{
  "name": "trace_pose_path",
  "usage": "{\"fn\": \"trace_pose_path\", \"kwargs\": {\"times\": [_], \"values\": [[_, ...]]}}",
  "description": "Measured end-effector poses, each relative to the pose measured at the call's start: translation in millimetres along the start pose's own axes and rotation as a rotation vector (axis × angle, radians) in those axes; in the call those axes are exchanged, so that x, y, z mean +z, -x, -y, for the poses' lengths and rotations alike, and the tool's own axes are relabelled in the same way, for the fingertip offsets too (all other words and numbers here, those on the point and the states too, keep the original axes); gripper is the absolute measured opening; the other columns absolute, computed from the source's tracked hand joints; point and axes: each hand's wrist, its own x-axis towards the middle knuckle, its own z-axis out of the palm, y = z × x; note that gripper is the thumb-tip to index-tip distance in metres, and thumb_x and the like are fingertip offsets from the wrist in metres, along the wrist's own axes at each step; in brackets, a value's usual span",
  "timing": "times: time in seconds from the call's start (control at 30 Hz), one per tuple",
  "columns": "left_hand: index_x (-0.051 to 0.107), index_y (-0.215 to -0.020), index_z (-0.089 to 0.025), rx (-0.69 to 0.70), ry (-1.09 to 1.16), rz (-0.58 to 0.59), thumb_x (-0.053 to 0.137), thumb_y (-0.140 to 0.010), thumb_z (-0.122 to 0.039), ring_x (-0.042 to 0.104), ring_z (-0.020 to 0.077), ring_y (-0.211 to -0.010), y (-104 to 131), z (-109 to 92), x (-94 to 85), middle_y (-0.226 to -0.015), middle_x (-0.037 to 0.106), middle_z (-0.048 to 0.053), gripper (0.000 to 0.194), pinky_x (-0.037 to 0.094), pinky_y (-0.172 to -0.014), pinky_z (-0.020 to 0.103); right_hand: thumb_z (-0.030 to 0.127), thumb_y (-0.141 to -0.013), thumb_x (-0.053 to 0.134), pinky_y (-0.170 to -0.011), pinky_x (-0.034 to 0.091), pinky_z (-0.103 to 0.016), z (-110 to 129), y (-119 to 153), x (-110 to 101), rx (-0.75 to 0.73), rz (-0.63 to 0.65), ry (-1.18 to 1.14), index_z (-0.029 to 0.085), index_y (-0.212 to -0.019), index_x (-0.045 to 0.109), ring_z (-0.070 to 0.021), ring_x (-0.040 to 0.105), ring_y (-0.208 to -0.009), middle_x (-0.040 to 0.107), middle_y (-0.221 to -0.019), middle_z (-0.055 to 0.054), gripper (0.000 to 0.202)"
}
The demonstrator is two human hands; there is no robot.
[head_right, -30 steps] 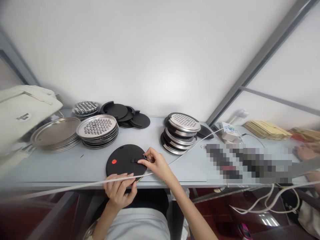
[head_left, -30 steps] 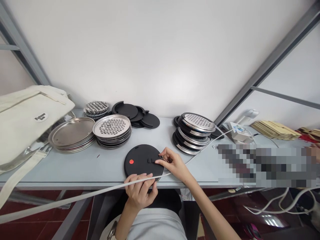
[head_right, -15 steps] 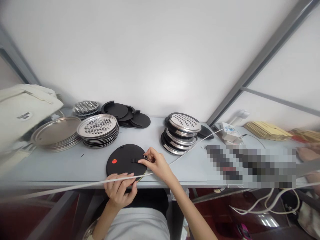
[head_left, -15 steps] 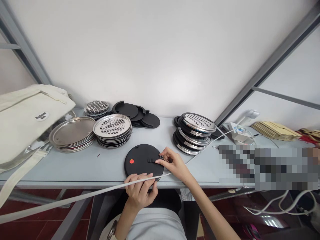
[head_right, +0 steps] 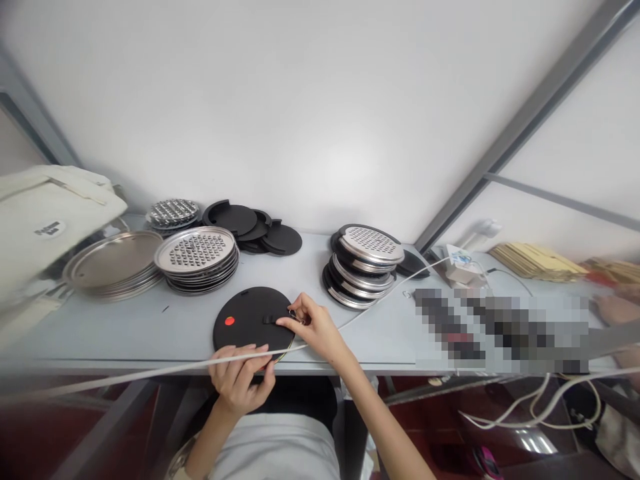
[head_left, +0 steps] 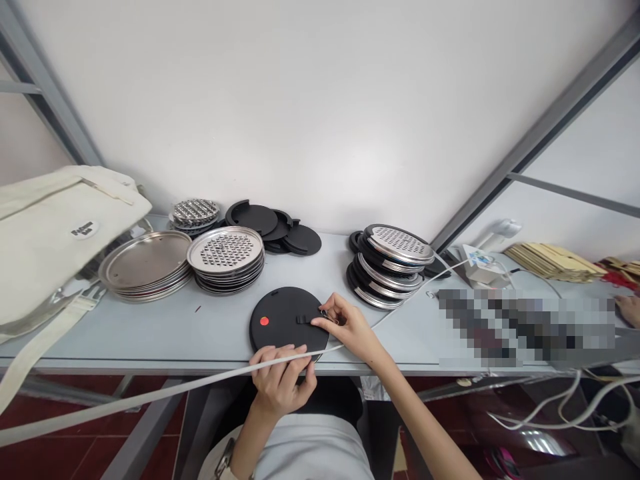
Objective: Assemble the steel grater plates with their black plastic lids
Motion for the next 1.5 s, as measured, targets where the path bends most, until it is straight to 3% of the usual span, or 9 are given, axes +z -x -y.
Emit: {"fn": "trace_pose_path", "kwargs": {"times": [0.6, 1.23, 1.5], "values": [[0.064, -0.078, -0.021, -0.001, 0.008, 0.000, 0.063, -0.074, -0.020, 0.061, 0.0161, -0.071, -0.2, 0.0, 1.7, -0.074, 0.070, -0.001, 0.004, 0.040, -0.081, 0.035, 0.041, -0.082, 0.065, -0.054, 0.027, -0.024, -1.1, -0.1, -0.3, -0.001, 0.002, -0.008, 0.020, -0.087, 0.050, -0.0102, 0.030, -0.056, 0.034, -0.060, 0.008, 0.026], [0.064, -0.078, -0.021, -0.001, 0.010, -0.008, 0.063, -0.075, -0.019, 0.062, 0.0159, -0.069, -4.0, -1.2, 0.1, -0.073, 0.070, -0.001, 0.003, 0.040, -0.079, 0.035, 0.050, -0.081, 0.063, -0.052, 0.027, -0.024, 1.9, 0.8, -0.9, 0.014, -0.009, -0.001, 0.019, -0.086, 0.051, -0.0100, 0.030, -0.054, 0.032, -0.059, 0.008, 0.033], [0.064, -0.077, -0.021, -0.005, -0.002, -0.009, 0.062, -0.076, -0.020, 0.062, 0.0154, -0.069, -3.9, -1.2, 0.7, -0.073, 0.071, -0.001, 0.003, 0.039, -0.080, 0.034, 0.048, -0.082, 0.061, -0.052, 0.029, -0.024, 6.1, 3.2, 2.0, 0.003, -0.055, 0.074, 0.020, -0.078, 0.050, -0.0105, 0.035, -0.055, 0.040, -0.059, 0.006, 0.031]]}}
